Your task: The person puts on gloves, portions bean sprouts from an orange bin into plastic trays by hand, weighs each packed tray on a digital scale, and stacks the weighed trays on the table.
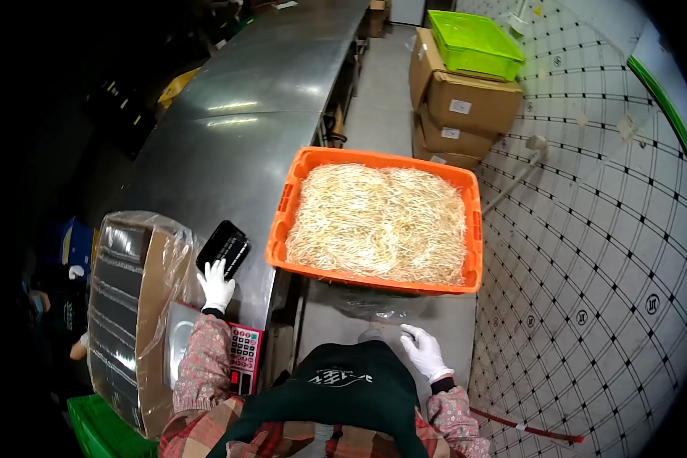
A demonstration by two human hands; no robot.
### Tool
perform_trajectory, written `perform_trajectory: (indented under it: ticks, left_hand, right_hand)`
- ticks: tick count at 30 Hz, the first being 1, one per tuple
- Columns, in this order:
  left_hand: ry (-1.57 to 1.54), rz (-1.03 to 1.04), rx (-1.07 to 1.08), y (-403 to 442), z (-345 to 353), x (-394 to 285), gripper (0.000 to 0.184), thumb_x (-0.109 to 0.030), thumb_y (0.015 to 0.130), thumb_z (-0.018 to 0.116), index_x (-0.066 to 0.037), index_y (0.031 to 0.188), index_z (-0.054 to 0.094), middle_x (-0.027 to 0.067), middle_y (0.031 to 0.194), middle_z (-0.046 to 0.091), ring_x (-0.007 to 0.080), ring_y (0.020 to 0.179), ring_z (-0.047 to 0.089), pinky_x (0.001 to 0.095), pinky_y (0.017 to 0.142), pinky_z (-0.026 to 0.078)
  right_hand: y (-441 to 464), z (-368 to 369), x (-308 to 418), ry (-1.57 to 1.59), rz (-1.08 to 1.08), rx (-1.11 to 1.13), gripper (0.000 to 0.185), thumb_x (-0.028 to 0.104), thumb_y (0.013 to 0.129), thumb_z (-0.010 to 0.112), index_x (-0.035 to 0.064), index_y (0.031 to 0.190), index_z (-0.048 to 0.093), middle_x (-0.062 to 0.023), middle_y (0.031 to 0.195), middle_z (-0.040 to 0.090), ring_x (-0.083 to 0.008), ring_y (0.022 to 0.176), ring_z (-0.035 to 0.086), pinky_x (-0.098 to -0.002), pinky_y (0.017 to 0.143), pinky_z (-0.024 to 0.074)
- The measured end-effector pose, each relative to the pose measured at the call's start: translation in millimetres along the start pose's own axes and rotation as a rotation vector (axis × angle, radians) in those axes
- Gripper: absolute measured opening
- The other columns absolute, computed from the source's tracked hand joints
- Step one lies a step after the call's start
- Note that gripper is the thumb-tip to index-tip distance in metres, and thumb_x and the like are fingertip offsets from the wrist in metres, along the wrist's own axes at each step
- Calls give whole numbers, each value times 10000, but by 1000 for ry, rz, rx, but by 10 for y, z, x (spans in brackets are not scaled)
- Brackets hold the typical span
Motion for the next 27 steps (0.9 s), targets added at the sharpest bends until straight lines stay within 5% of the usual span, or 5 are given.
perform_trajectory:
  ticks: [2,5,9,17,27]
  left_hand:
    - [-46,15,33,32,-193,-290,852,-261,757,757,-125,1523,410,112,1593,367,366,1513,227,652,1199,156]
    - [-323,190,-96,0,-538,-922,801,-246,809,764,-59,1509,424,155,1545,436,376,1475,321,502,1215,242]
    - [-577,324,40,-116,-762,-2005,786,-238,808,795,-13,1480,453,200,1502,482,376,1452,372,442,1208,287]
    - [-358,676,478,-263,-286,-3861,835,-433,834,749,-53,1503,426,199,1541,430,447,1489,252,508,1229,208]
    - [-299,713,528,-221,151,-4247,711,-434,891,680,-61,1464,484,167,1514,482,418,1474,305,503,1225,216]
  right_hand:
    - [-51,-426,-162,12,11,-146,306,149,944,685,15,1219,692,-134,1088,741,-188,964,710,-306,867,549]
    - [105,-1027,-87,86,36,-301,316,79,949,691,-27,1245,665,-73,1097,722,-114,976,666,-251,861,527]
    - [742,-1681,155,-112,-179,-415,444,131,875,759,-7,1278,636,-159,1224,675,-267,1121,654,-341,977,511]
    - [2022,-1489,587,-889,-333,98,999,401,742,849,0,1519,364,-203,1570,388,-366,1477,326,-418,1212,282]
    - [2180,-1055,621,-742,-573,-19,768,462,754,801,65,1366,560,-95,1308,586,-296,1173,550,-419,975,434]
Point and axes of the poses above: each hand's wrist, its own y-axis towards the middle knuckle, its own z-axis out of the palm, x = y × z, the point moved 10 cm from there along y, towards the middle knuckle
